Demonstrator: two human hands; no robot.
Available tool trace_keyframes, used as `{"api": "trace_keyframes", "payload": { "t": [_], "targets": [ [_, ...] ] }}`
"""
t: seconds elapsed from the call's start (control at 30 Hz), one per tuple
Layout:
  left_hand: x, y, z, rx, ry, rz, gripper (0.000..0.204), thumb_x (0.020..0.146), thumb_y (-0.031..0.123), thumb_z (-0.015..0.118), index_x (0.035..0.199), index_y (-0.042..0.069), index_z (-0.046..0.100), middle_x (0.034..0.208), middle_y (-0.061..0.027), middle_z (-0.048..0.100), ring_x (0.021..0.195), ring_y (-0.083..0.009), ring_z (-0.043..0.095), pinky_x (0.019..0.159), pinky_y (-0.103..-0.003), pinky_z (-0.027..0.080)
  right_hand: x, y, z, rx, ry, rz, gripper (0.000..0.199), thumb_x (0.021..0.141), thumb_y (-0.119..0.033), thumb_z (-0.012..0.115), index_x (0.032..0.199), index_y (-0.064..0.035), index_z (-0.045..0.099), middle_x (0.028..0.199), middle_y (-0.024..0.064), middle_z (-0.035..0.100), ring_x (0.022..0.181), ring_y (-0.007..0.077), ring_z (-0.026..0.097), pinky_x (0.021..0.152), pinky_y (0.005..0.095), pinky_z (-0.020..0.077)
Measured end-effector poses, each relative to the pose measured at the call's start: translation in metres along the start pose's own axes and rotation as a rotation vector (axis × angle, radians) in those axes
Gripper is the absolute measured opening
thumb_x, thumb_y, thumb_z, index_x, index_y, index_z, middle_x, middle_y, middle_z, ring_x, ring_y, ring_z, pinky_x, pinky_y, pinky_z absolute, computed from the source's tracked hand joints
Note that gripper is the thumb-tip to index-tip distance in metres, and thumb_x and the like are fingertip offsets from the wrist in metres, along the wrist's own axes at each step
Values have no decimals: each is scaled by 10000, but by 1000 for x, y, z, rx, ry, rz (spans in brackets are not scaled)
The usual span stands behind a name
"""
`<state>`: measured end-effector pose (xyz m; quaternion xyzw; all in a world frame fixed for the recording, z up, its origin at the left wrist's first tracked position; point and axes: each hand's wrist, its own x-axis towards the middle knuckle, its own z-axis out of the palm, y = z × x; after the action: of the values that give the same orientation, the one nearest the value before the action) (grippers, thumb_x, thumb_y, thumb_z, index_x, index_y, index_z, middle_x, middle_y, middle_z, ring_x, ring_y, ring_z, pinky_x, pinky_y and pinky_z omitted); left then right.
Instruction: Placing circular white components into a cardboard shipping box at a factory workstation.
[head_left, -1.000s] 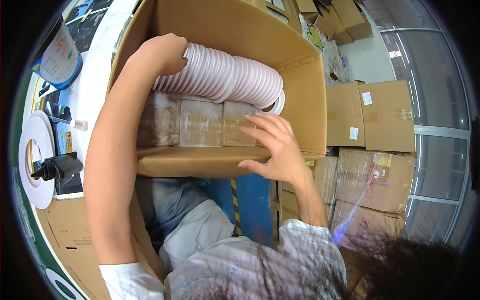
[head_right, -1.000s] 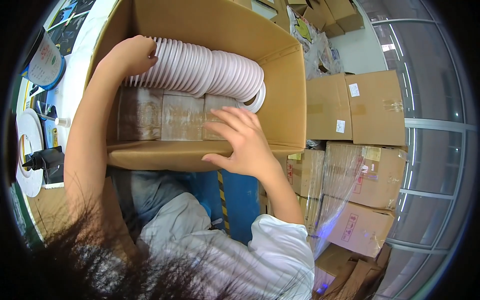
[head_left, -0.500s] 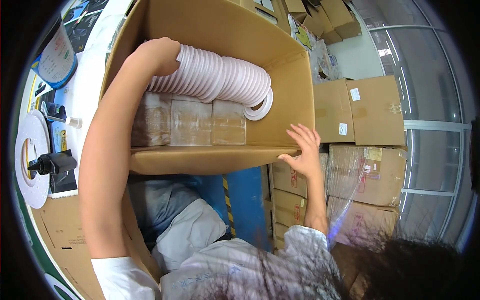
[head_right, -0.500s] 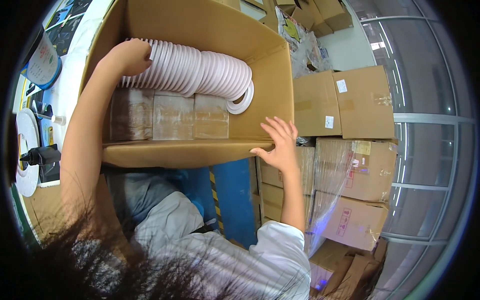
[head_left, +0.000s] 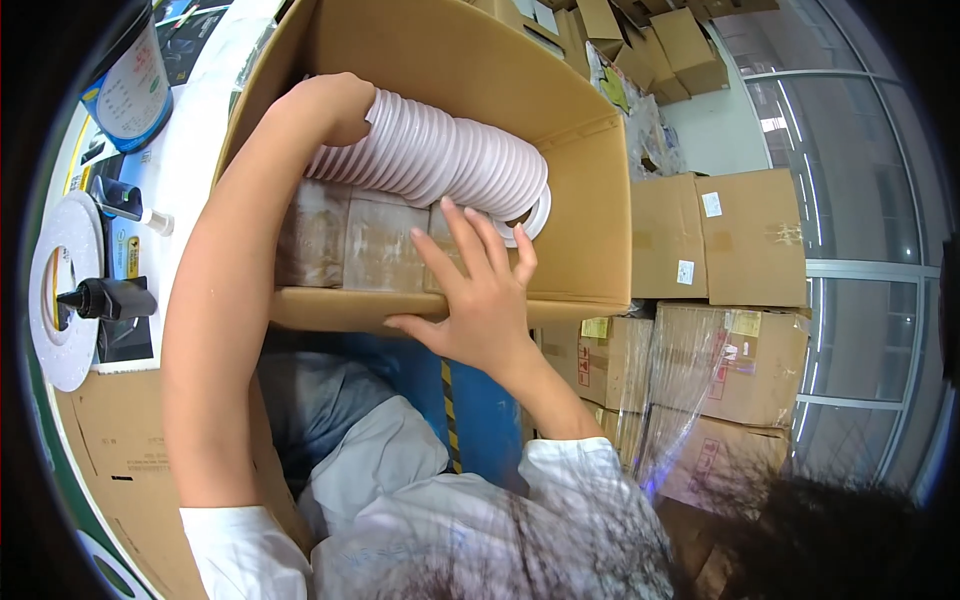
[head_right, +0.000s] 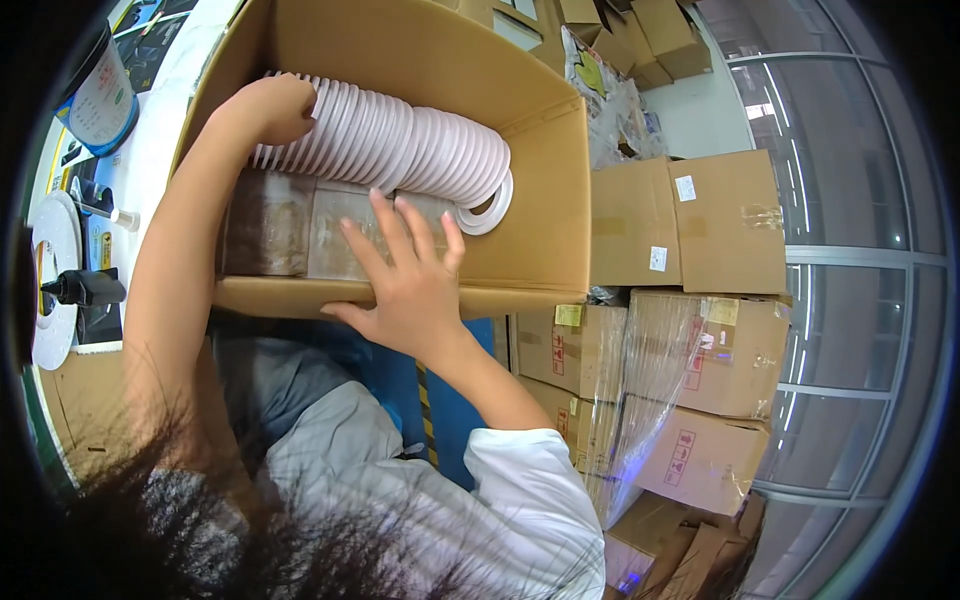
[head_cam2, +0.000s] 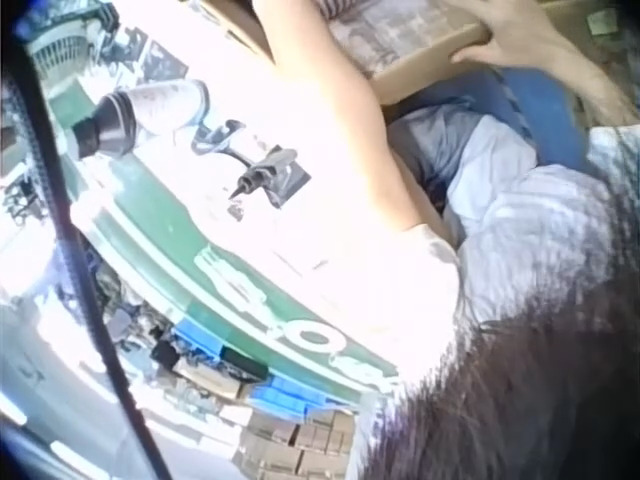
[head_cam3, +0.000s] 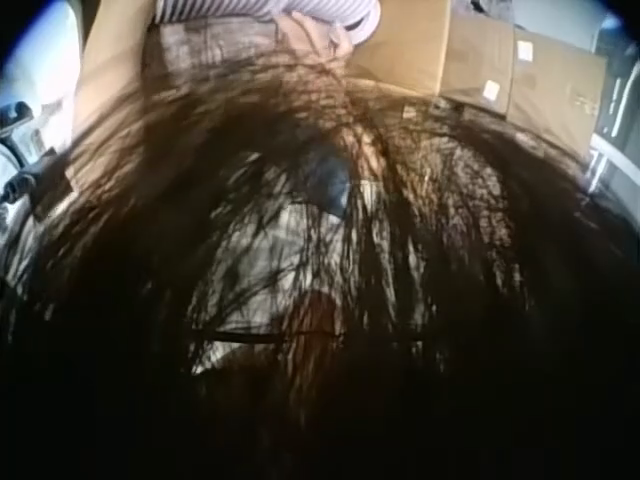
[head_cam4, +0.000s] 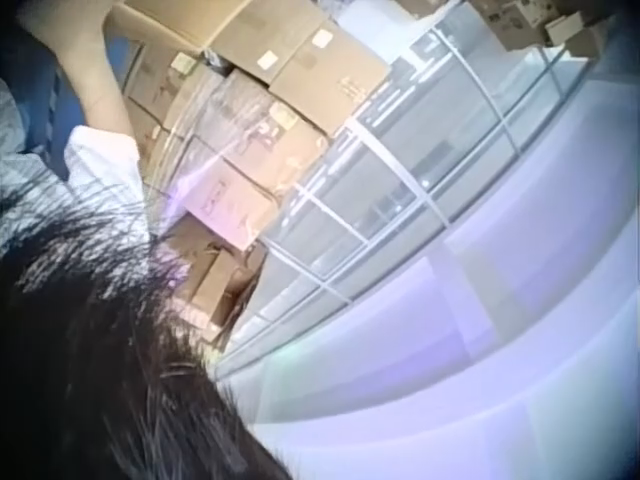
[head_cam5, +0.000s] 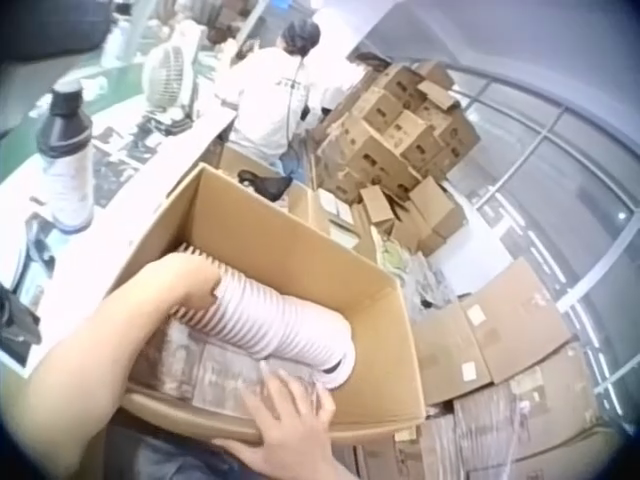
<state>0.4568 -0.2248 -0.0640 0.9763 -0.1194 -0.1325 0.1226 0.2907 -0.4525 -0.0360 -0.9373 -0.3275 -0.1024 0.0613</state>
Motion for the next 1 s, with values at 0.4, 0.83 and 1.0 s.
{"api": "trace_keyframes", "payload": {
  "t": [0.4,0.83,1.0],
  "targets": [
    [6,-13,18,-58,-14,89,236,804,252,634,888,41,698,903,-180,683,864,-334,651,795,-413,511,-96,104,-62,-342,-58,536,937,535,-494,850,1354,-203,499,1540,162,197,1388,416,180,1051,618,180],
    [12,-10,27,-109,16,107,237,788,213,611,894,26,712,926,-193,682,882,-334,652,804,-418,506,-49,100,-67,-334,-305,102,1099,382,-260,914,1382,-258,458,1540,111,224,1414,379,154,1093,585,120],
    [12,-10,25,-116,-4,61,234,787,214,613,875,26,720,921,-192,685,871,-335,654,801,-419,507,-37,83,-54,-527,-387,-45,1051,413,-138,878,1369,-262,457,1542,106,209,1410,374,173,1107,591,114]
  ]
}}
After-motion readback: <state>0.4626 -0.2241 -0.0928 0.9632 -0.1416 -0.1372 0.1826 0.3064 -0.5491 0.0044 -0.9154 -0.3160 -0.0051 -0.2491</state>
